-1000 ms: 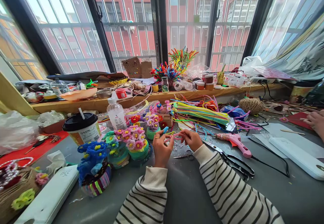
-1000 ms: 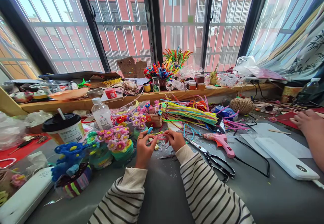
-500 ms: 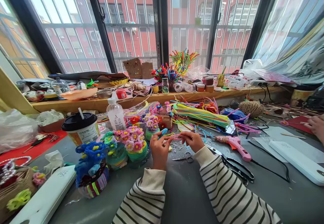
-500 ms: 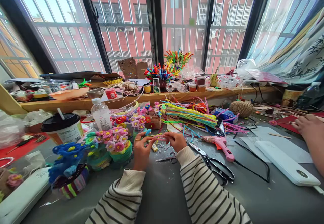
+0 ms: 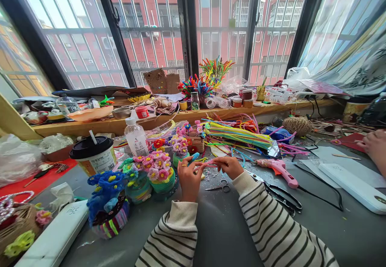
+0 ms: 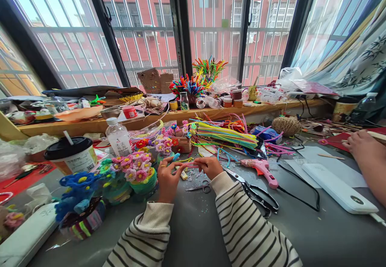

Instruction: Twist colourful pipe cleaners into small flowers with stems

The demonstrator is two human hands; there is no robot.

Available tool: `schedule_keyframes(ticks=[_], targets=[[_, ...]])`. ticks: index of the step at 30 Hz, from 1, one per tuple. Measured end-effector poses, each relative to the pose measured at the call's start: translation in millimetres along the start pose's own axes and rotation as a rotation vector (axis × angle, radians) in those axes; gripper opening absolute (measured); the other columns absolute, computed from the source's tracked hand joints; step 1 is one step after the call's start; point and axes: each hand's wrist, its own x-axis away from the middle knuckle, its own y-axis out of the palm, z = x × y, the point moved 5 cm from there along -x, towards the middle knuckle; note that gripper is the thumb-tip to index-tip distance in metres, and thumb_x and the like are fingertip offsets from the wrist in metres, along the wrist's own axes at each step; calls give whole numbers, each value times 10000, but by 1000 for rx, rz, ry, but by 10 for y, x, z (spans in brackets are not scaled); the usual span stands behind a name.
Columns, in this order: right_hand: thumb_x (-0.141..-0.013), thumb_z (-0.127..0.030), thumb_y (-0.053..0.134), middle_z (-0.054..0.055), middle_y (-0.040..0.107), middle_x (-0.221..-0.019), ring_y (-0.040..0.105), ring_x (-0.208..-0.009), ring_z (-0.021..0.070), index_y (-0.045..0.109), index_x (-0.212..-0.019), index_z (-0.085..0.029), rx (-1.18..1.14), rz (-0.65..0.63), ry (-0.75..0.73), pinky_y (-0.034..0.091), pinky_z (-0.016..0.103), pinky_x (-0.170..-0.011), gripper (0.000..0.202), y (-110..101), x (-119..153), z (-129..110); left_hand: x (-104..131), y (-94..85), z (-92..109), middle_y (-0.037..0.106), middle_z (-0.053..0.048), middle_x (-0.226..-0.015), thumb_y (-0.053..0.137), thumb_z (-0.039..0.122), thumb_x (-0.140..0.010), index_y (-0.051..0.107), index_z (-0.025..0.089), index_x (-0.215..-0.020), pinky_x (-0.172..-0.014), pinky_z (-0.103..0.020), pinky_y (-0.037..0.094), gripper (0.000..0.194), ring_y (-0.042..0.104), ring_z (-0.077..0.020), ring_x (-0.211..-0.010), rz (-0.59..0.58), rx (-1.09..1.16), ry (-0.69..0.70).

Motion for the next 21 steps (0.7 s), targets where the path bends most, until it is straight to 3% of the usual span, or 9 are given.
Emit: schedule_keyframes(ticks=[7,12,21], targets=[[-782,-306,397,16,589,-581,505,-510,96,616,-876,-167,141,-35,-74,406,199,-520,276,15,2,-36,-6,4,5,528,-77,-851,501,390,-669,616,196,-656,-828,-410,325,226,472,-204,-874,-13,11,-17],[-681,-380,537,52,594,-735,532,-669,146,589,-936,-174,338,-49,-143,416,236,-592,332,-6,13,-84,-6,-8,-5,520,-74,-878,500,374,-675,620,193,-656,-824,-398,335,218,469,-201,-884,2,23,-37],[-777,-285,428,71,607,-784,539,-769,159,587,-940,-187,629,-67,-285,409,250,-674,248,89,37,-71,4,4,-4,516,-79,-868,501,377,-670,615,184,-630,-824,-413,330,228,467,-209,-877,-10,5,-43]])
